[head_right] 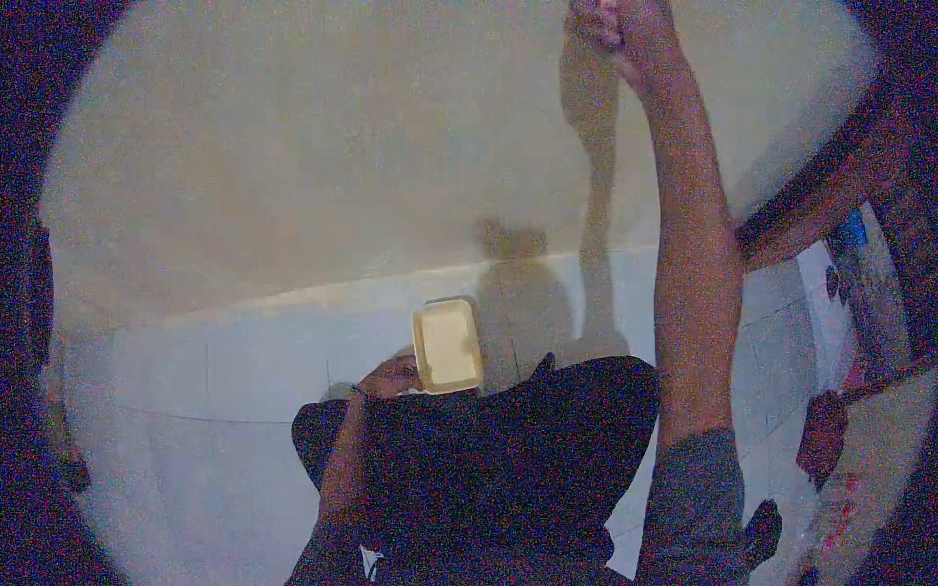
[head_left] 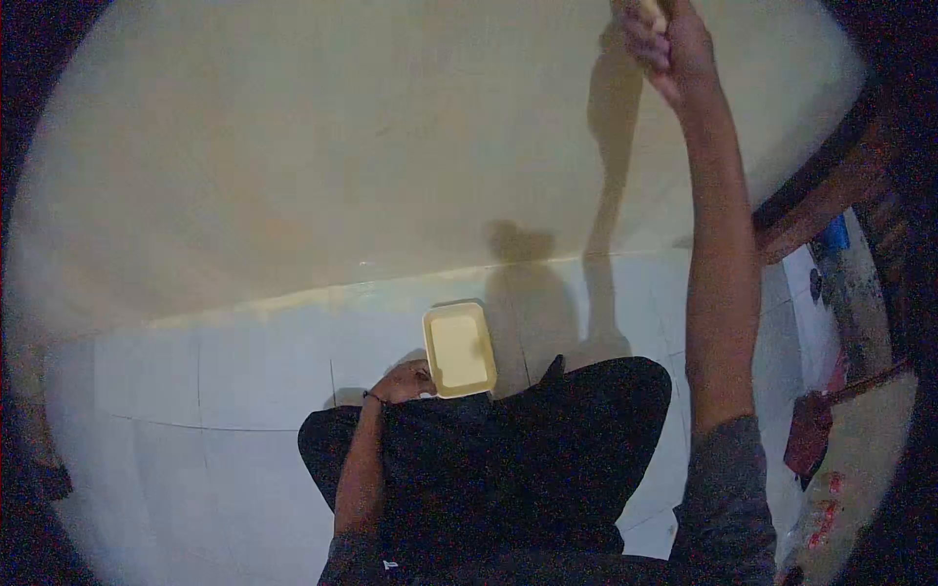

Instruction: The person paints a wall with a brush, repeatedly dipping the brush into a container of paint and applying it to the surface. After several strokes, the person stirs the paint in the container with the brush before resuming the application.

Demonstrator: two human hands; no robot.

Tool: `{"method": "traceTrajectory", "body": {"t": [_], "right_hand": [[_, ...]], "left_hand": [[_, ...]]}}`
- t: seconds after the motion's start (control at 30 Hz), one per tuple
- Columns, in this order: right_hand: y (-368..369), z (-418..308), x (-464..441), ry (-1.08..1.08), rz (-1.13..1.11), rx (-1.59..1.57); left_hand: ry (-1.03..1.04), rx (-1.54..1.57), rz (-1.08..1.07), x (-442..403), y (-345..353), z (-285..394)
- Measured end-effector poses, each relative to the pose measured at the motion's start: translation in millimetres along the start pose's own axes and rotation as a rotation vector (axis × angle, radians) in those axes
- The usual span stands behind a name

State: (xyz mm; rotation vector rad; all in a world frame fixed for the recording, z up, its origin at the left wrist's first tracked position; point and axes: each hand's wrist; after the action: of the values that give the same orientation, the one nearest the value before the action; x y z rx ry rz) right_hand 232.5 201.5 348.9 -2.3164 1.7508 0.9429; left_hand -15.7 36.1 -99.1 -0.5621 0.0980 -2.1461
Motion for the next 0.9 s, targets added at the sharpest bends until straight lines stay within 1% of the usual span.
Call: {"method": "traceTrajectory", "body": {"t": [0.03,0.07,0.13,0.2,0.27,0.33,0.4,0.47,0.53,0.57,0.63,0.67,0.73,0.77,0.83,0.87,0.9], "right_hand": [[-28.5,18.9,-3.6,0.052,-0.218,-0.089],[-36.3,30.4,1.7,0.055,-0.217,-0.087],[-47.1,47.9,23.1,0.19,0.015,-0.042],[-57.5,67.9,48.0,0.248,0.062,0.035],[-74.1,96.7,72.0,0.31,0.162,0.068],[-84.9,122.1,102.5,0.396,0.097,-0.158],[-92.2,147.7,130.1,0.509,0.315,-0.074],[-104.6,182.3,166.1,0.437,0.099,-0.029],[-113.2,207.0,191.7,0.673,0.304,-0.144],[-119.4,220.8,205.1,0.672,0.316,-0.152],[-130.0,251.2,232.0,0.783,0.317,-0.302],[-139.6,267.9,240.7,0.776,0.331,-0.312],[-156.5,290.3,252.5,0.421,-0.051,0.197],[-152.0,282.3,253.8,0.422,-0.035,0.195],[-134.4,258.7,245.2,0.895,0.322,-0.315],[-134.6,260.9,247.4,0.891,0.329,-0.317],[-135.1,257.8,244.3,0.933,0.332,-0.252]], "left_hand": [[-0.035,-0.056,-0.001,-3.9,0.5,-4.1],[-0.037,-0.053,-0.003,-8.4,0.9,-9.6],[0.02,0.018,0.016,-11.8,5.1,-19.9],[0.048,0.033,0.009,-7.5,3.1,-11.7],[0.075,0.043,0.006,-4.5,-0.2,-3.7],[0.11,-0.077,-0.026,-4.8,-2.3,-2.1],[0.068,-0.059,-0.037,1.1,-4.7,12.2],[0.026,-0.044,-0.052,-3.5,-1.6,2.0],[-0.008,0.029,-0.048,-6.6,-1.0,-5.4],[-0.015,0.022,-0.058,-6.5,-0.5,0.0],[-0.049,-0.023,0.027,1.7,-4.1,19.6],[-0.054,-0.036,0.015,-0.1,-3.6,7.5],[-0.13,0.013,0.016,-8.2,-2.4,-25.4],[-0.134,0.005,0.003,-5.2,-2.2,-19.2],[-0.069,-0.19,0.021,-3.8,-6.8,4.0],[-0.068,-0.195,0.014,-5.2,-7.5,6.3],[-0.103,-0.228,0.013,-2.4,-8.8,19.2]]}}
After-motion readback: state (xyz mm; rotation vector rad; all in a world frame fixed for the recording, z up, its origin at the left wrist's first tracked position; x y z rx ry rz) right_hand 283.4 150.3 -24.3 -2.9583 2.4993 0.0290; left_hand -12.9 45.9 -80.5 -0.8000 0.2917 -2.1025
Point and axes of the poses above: each hand's wrist, its own x-axis away from the middle knuckle, its own y-axis out of the palm, z = x × y, and after that the axes turned 11 degrees about -x, right-handed
